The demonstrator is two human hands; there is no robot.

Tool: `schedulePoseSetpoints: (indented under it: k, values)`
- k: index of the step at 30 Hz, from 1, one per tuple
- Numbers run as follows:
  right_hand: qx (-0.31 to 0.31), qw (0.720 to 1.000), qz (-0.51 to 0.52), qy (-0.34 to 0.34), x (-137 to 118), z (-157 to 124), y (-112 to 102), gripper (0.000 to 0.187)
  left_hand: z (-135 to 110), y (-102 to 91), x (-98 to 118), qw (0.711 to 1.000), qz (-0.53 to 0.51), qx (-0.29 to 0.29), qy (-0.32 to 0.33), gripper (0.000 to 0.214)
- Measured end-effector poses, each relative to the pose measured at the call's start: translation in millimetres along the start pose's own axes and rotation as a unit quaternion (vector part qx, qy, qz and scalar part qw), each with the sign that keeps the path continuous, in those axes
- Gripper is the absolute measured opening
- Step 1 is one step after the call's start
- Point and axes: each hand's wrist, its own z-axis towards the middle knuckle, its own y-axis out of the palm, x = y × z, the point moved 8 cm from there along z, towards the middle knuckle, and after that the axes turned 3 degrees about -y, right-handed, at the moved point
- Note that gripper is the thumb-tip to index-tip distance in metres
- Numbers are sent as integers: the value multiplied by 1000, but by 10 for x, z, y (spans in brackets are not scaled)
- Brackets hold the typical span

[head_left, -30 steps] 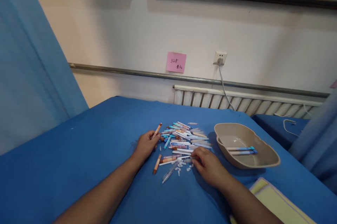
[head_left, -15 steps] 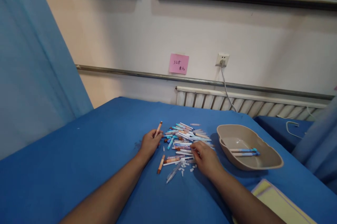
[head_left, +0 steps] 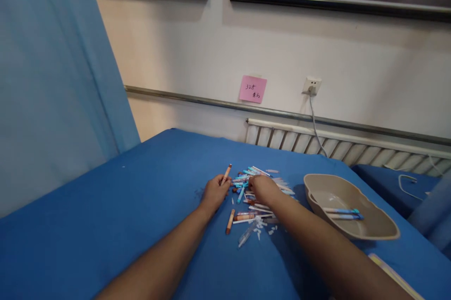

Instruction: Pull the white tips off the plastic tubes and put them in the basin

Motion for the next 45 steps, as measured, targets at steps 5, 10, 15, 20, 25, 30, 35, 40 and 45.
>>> schedulePoseSetpoints:
  k: [5,10,15,20,25,30,35,40,45]
  values:
    - [20,998,56,25,-24,47,-70,17,-40,-3,65,1000,20,-10,15,26]
    - [108,975,180,73,90,-207,-213,19,-160,11,258,996,55,-40,50,28]
    - [145,858,480,112,294,-843,-143,30,-450,211,477,988,77,-95,90,24]
    - [136,644,747,97,309,-1136,-64,32,-839,521,782,953,112,-228,166,27]
    - [172,678,711,69,326,-1062,-131,33,-970,603,886,935,118,-288,168,34]
    - [191,727,657,57,314,-1051,-186,36,-975,634,892,928,129,-301,180,33]
    - [198,744,636,49,304,-1069,-212,32,-966,653,886,921,160,-302,186,33]
    - [208,754,621,43,301,-1078,-229,31,-977,650,896,914,193,-297,200,34]
    - [211,773,597,37,278,-1099,-255,28,-992,657,906,910,205,-292,209,33]
